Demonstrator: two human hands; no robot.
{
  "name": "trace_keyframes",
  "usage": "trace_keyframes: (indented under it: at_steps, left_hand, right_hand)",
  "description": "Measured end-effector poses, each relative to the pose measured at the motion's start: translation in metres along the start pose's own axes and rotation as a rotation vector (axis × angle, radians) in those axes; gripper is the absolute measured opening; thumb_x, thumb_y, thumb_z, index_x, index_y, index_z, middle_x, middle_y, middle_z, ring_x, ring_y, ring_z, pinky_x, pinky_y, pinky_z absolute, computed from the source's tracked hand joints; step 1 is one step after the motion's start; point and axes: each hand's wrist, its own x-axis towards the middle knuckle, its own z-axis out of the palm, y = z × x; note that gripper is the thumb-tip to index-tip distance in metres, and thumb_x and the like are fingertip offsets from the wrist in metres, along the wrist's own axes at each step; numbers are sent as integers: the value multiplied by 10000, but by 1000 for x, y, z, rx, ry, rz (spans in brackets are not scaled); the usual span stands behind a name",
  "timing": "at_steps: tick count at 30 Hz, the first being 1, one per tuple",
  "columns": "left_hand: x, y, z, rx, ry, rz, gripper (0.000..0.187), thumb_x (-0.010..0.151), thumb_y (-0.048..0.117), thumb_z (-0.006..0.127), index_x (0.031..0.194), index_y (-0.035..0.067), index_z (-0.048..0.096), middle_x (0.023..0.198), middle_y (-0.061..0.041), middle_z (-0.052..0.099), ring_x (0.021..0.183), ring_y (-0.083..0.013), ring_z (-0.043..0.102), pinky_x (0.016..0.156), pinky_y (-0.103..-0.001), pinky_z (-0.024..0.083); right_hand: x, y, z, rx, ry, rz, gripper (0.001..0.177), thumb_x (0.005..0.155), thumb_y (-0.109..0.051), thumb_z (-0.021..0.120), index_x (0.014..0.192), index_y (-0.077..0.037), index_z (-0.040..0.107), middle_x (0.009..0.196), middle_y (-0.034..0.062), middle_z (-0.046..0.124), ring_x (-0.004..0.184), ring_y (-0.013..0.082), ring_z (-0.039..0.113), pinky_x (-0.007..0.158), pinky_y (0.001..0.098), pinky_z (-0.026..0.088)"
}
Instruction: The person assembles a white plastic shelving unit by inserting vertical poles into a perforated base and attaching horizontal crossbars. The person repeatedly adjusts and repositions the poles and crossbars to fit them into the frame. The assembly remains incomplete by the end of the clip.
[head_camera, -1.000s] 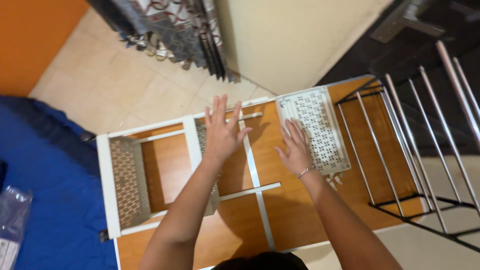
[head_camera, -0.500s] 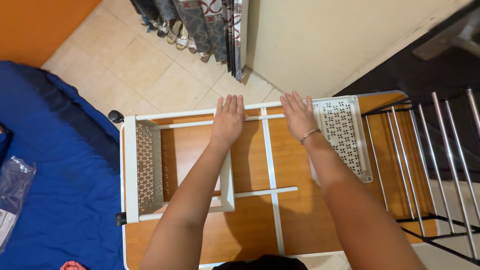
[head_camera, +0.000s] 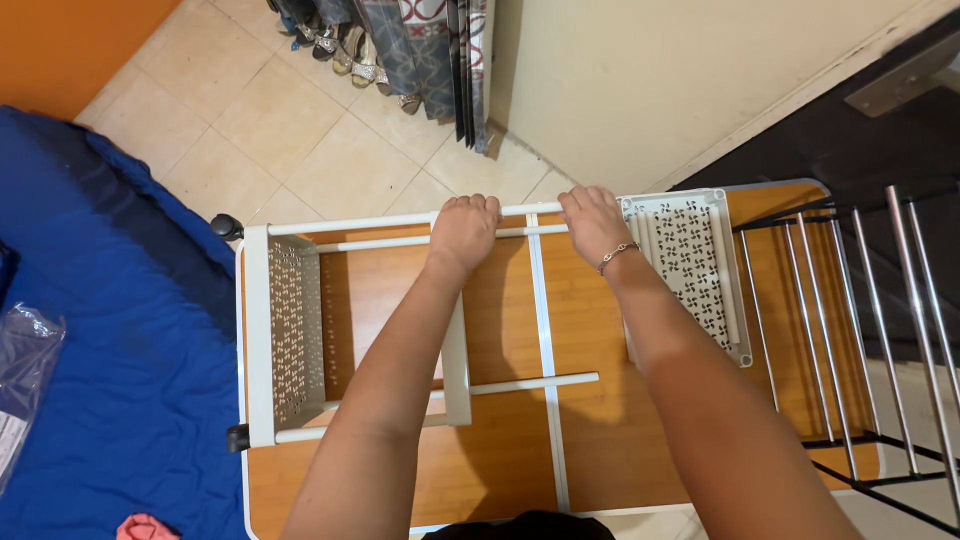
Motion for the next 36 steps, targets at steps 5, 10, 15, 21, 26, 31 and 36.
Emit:
trace_keyframes:
  at_steps: [5, 10, 15, 21, 26, 31, 36]
  left_hand:
    - [1, 0, -6, 30, -39, 9, 209, 1038, 278, 477, 1004, 111, 597, 956, -88, 706, 910, -253, 686, 881, -375, 485]
    - [0, 4, -23, 36, -109, 8, 207, 1054, 298, 473, 1008, 124, 575, 925, -82, 707, 877, -255, 688, 849, -383, 481]
    - [3, 8, -33, 12, -168, 3, 213, 1064, 323, 480, 1015, 131, 557, 895, -82, 705, 826, -254, 690, 815, -381, 487]
    - [-1, 1, -16, -38, 60, 71, 253, 1050, 325, 508, 947, 107, 586, 903, -96, 699, 851, -266, 692, 837, -384, 520]
    - [-2, -1, -5, -127, 95, 100, 199, 1017, 249, 527, 950, 81, 610, 940, -114, 693, 884, -279, 699, 800, -401, 546]
    - [5, 0, -12, -133, -70, 61, 162, 1011, 221, 515, 998, 86, 604, 969, -121, 700, 860, -291, 697, 768, -414, 550]
    - [4, 3, -19, -141, -62, 70, 136, 992, 208, 518, 1002, 103, 602, 963, -111, 708, 870, -288, 702, 770, -412, 556]
  right_hand:
    - [2, 3, 1, -1, -82, 31, 151, 994, -117, 587, 1123, -93, 661, 1066, 62, 626, 1111, 256, 563, 938, 420, 399]
    - [3, 4, -3, -5, -90, 24, 143, 988, -117, 588, 1103, -109, 672, 1044, 51, 633, 1093, 248, 571, 929, 420, 390]
    - [6, 8, -11, 13, -106, 14, 119, 1013, -138, 588, 1088, -110, 676, 1016, 48, 636, 1080, 236, 578, 957, 416, 396]
    - [2, 7, -13, 18, -100, 17, 173, 1005, -134, 583, 1147, -113, 679, 1004, 43, 632, 1067, 235, 580, 932, 411, 398]
    - [1, 6, -14, 5, -110, 34, 176, 1000, -125, 570, 1139, -122, 678, 991, 48, 625, 1054, 235, 580, 918, 410, 397]
    - [0, 8, -12, 8, -93, 19, 185, 991, -138, 573, 1146, -116, 671, 989, 48, 618, 1054, 240, 578, 916, 408, 398]
    - [3, 7, -15, 14, -99, 32, 175, 979, -126, 573, 1121, -135, 675, 973, 43, 618, 1047, 225, 583, 923, 407, 399]
